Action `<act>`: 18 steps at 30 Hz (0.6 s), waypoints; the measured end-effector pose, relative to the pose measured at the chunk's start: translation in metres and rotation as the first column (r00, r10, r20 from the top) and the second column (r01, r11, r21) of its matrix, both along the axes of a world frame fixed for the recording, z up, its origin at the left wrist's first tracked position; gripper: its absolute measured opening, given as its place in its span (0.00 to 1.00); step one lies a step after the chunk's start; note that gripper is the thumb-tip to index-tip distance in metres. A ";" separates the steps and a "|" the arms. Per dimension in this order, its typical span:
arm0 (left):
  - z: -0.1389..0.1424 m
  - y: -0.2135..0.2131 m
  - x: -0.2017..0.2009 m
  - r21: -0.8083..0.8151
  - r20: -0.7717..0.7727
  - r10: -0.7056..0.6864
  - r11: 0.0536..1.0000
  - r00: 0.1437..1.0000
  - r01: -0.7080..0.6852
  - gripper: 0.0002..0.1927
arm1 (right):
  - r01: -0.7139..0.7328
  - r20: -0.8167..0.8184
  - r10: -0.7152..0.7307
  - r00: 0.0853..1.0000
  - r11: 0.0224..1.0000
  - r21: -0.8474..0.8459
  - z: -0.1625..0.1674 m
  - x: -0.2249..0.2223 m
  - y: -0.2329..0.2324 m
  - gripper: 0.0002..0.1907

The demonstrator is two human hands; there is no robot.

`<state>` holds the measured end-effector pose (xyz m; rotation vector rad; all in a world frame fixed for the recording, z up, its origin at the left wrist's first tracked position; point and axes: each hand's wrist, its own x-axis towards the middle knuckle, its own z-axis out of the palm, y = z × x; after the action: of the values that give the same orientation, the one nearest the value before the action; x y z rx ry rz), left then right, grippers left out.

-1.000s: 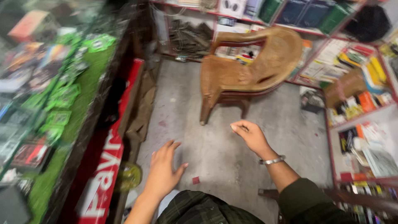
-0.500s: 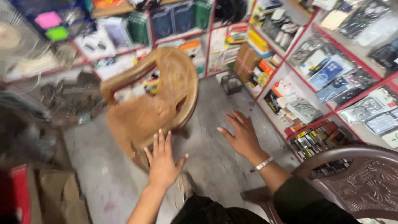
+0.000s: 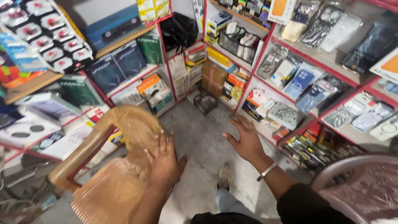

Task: The person works at a repair bench with a disassembled phone and multimeter, then walks to a glass display counter, picks up an ESD bag, and retrieves a screen protector box from a shelf. They return to the counter, open the bag, take out a phone, and align and press a screen protector onto the phone's display.

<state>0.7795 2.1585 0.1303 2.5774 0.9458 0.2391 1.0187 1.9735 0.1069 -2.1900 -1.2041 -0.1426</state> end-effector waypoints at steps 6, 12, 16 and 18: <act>-0.028 0.065 0.111 -0.092 0.230 0.014 0.996 0.973 0.008 0.43 | -0.043 -0.056 0.052 0.997 0.988 0.151 -0.005 0.122 0.068 0.26; 0.027 0.128 0.255 -0.419 0.435 0.262 0.906 0.862 -0.064 0.21 | 0.013 -0.176 0.012 0.984 0.990 0.141 0.110 0.260 0.145 0.11; 0.116 0.180 0.331 0.061 0.712 -0.121 0.992 0.692 0.110 0.14 | -0.025 0.080 0.000 0.997 0.950 0.311 0.245 0.324 0.206 0.09; 0.172 0.220 0.373 0.169 0.699 -0.229 0.973 0.678 0.154 0.19 | -0.151 0.290 0.046 0.956 0.925 0.350 0.321 0.345 0.236 0.11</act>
<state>1.1527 2.3785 0.3026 2.2925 0.3599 1.1576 1.3633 2.2092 0.4281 -1.8147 -1.3139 -0.6025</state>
